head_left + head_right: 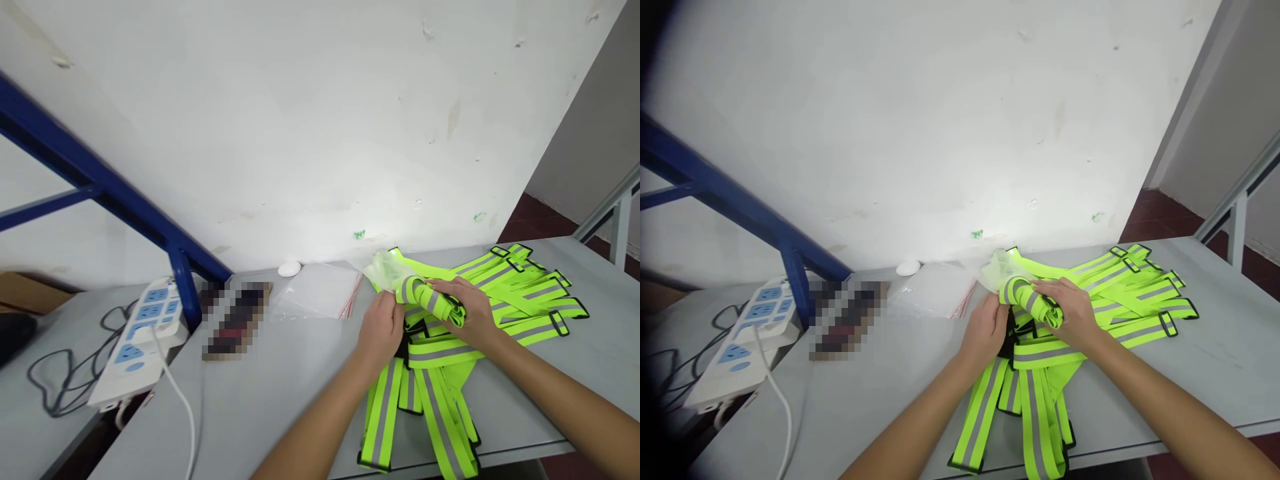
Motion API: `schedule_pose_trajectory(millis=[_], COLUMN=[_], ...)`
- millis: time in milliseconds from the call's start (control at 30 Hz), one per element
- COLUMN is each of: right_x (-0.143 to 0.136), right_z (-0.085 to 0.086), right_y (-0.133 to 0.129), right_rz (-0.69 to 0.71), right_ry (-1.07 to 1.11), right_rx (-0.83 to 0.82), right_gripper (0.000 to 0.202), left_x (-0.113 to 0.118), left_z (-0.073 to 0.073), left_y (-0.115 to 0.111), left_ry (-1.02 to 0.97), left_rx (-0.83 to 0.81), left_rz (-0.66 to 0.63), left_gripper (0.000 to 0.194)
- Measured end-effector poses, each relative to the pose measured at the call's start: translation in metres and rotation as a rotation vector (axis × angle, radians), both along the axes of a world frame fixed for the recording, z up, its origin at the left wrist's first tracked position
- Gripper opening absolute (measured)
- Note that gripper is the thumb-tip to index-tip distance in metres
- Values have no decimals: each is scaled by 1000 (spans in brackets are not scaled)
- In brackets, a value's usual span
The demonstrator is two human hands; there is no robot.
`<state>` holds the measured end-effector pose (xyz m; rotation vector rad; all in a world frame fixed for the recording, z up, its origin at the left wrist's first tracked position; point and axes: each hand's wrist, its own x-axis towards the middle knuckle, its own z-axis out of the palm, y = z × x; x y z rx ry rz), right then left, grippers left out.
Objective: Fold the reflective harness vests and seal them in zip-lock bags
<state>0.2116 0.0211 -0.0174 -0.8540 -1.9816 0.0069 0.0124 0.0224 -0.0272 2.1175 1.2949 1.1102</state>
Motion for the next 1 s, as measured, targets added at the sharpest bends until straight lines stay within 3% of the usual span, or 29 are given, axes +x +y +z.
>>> schedule_pose_trajectory(millis=[167, 333, 467, 700, 833, 1000], right_x=[-2, -5, -11, -22, -23, -14], right_z=[-1, -1, 0, 4, 2, 2], right_y=[2, 3, 4, 5, 6, 11], right_rz=[-78, -117, -168, -250, -250, -40], right_ry=[-4, -160, -292, -364, -323, -373], right_rx=[86, 252, 293, 204, 85, -83], right_gripper=[46, 49, 56, 54, 43, 50], left_x=[4, 9, 11, 13, 12, 10], left_z=[6, 7, 2, -7, -7, -6], left_y=[-2, -7, -7, -4, -5, -4], left_ry=[3, -94, -70, -54, -62, -10], left_rx=[3, -62, -33, -44, -41, 57], left_rz=[6, 11, 24, 31, 8, 2], left_gripper=[25, 28, 27, 26, 25, 30])
